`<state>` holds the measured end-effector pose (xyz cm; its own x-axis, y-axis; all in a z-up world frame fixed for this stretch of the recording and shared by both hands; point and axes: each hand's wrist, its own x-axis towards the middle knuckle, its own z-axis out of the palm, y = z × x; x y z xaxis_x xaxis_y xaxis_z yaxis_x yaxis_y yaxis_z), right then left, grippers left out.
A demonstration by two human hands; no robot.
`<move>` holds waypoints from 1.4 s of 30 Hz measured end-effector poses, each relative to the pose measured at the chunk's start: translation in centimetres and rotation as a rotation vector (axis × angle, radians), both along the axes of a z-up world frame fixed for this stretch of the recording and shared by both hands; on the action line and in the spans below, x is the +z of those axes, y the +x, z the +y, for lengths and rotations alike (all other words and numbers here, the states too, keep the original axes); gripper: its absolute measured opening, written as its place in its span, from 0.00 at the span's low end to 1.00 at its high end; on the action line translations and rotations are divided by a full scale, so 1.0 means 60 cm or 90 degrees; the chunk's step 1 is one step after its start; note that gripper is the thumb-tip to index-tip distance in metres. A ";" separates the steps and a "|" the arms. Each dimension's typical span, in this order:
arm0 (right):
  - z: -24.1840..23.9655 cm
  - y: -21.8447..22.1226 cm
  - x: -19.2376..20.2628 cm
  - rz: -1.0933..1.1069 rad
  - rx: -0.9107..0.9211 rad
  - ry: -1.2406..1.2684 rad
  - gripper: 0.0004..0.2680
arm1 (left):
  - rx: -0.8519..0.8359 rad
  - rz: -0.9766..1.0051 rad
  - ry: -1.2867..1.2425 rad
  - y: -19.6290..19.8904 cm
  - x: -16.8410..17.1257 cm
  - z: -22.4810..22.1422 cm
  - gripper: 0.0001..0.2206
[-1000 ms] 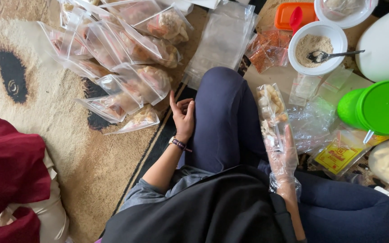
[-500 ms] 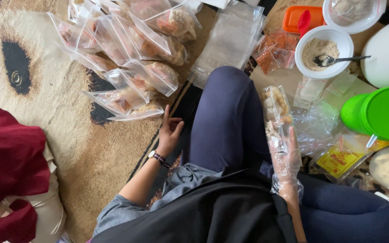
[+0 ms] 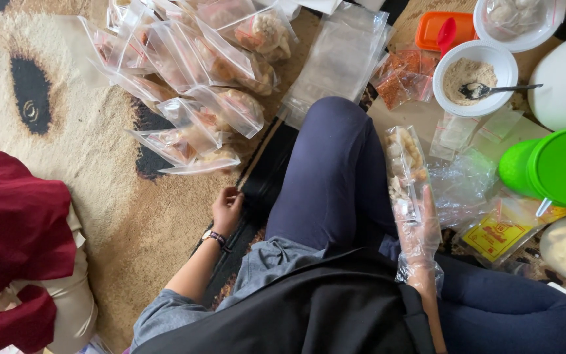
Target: The person fills small plastic bags with food items, adding different ingredients by hand while wearing gloves, and then seals the bags.
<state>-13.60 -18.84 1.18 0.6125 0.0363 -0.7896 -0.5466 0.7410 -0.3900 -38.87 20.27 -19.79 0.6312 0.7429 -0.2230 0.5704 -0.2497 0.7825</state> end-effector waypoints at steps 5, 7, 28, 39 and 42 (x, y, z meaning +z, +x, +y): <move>-0.053 -0.036 -0.073 -0.292 0.402 -0.590 0.29 | 0.130 0.047 -0.046 -0.001 0.055 0.052 0.42; -0.061 -0.016 -0.115 -0.162 0.213 -0.290 0.19 | 0.132 0.011 -0.083 0.006 0.048 0.058 0.40; -0.064 -0.035 -0.091 -0.335 0.455 -0.659 0.32 | -0.001 0.221 -0.067 0.123 0.182 0.095 0.18; -0.066 -0.031 -0.099 -0.292 0.477 -0.619 0.29 | -0.020 0.112 -0.067 0.106 0.089 0.176 0.35; -0.078 -0.046 -0.164 -0.561 0.448 -0.958 0.28 | -0.013 0.144 -0.030 0.108 0.068 0.188 0.34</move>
